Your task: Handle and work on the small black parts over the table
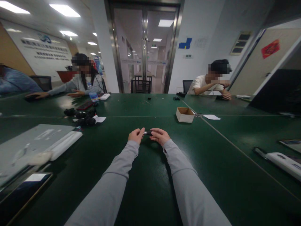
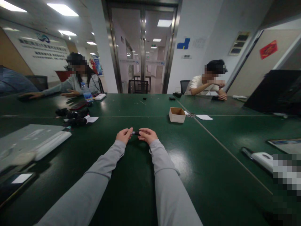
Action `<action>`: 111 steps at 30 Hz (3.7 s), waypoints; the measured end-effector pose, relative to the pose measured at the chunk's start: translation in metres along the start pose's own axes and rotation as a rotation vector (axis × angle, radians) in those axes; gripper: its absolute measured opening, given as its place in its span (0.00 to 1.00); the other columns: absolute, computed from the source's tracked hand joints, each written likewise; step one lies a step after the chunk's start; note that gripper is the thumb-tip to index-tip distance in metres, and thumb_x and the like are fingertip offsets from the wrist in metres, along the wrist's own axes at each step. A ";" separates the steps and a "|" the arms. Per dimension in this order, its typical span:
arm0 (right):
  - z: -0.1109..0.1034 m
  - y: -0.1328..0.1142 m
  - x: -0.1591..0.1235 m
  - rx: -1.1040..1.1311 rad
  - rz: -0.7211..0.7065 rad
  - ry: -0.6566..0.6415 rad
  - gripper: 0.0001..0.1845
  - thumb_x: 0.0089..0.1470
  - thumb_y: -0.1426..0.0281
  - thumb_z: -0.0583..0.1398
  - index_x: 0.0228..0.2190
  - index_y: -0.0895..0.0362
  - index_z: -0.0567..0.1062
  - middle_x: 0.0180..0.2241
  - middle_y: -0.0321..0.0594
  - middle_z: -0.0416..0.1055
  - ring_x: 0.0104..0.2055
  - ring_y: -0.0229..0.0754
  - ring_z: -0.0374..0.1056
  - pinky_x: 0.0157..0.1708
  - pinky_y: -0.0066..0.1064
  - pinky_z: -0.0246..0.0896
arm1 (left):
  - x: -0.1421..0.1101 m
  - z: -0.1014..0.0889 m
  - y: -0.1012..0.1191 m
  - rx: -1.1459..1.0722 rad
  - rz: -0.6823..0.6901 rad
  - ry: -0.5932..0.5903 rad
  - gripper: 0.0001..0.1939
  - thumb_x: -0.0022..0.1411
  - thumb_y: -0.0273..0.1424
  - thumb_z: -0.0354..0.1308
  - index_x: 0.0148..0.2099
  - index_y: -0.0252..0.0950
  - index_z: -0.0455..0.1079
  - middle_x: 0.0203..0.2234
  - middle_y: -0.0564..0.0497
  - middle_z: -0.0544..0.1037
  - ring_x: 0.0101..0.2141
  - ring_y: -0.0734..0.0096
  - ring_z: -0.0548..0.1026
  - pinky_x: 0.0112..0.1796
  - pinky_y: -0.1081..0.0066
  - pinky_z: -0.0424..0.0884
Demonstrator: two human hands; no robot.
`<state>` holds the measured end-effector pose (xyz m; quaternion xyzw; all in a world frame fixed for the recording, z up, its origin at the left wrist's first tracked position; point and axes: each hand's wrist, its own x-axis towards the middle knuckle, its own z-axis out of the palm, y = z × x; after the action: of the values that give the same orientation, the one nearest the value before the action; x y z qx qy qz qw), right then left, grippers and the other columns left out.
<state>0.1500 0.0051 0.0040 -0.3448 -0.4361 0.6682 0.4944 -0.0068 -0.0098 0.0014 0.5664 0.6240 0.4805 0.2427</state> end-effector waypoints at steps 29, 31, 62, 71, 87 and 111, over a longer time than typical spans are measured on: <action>0.003 -0.003 -0.003 0.002 0.001 0.026 0.13 0.38 0.76 0.65 0.31 0.61 0.72 0.25 0.40 0.72 0.24 0.37 0.70 0.24 0.24 0.68 | 0.003 -0.011 0.001 -0.395 -0.015 -0.219 0.17 0.41 0.39 0.62 0.32 0.32 0.68 0.23 0.51 0.71 0.21 0.76 0.69 0.18 0.78 0.63; 0.003 -0.004 -0.003 0.002 0.003 0.030 0.13 0.38 0.77 0.65 0.31 0.62 0.72 0.24 0.40 0.72 0.23 0.37 0.70 0.24 0.23 0.68 | 0.003 -0.012 0.000 -0.397 -0.010 -0.231 0.17 0.41 0.38 0.63 0.32 0.32 0.68 0.23 0.51 0.71 0.23 0.75 0.69 0.18 0.78 0.64; -0.002 0.002 0.002 0.001 -0.019 -0.006 0.15 0.36 0.75 0.67 0.31 0.61 0.73 0.25 0.40 0.73 0.24 0.37 0.70 0.24 0.24 0.68 | 0.005 -0.014 0.000 -0.411 0.013 -0.242 0.20 0.39 0.41 0.64 0.33 0.33 0.74 0.25 0.48 0.76 0.25 0.72 0.71 0.26 0.73 0.67; -0.006 0.004 0.003 -0.019 -0.026 -0.035 0.17 0.35 0.73 0.68 0.32 0.61 0.73 0.25 0.39 0.72 0.25 0.37 0.70 0.25 0.24 0.69 | 0.005 -0.012 -0.002 -0.399 0.006 -0.227 0.20 0.38 0.43 0.64 0.30 0.33 0.74 0.21 0.49 0.75 0.21 0.75 0.68 0.24 0.73 0.67; -0.006 0.008 0.006 0.003 -0.053 -0.031 0.18 0.34 0.72 0.68 0.32 0.60 0.74 0.23 0.38 0.71 0.24 0.36 0.70 0.25 0.25 0.69 | 0.003 -0.002 -0.003 -0.406 -0.063 -0.140 0.19 0.40 0.44 0.62 0.25 0.31 0.72 0.17 0.49 0.73 0.18 0.76 0.67 0.22 0.74 0.65; -0.005 0.010 0.007 0.022 -0.135 0.005 0.21 0.30 0.68 0.69 0.31 0.60 0.73 0.25 0.37 0.72 0.23 0.36 0.70 0.24 0.24 0.68 | 0.005 -0.001 -0.005 -0.421 0.093 -0.213 0.18 0.42 0.39 0.62 0.34 0.33 0.70 0.29 0.48 0.75 0.30 0.71 0.72 0.34 0.71 0.68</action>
<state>0.1489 0.0117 -0.0073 -0.3107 -0.4498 0.6373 0.5431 -0.0112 -0.0054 -0.0010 0.5790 0.4540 0.5483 0.3975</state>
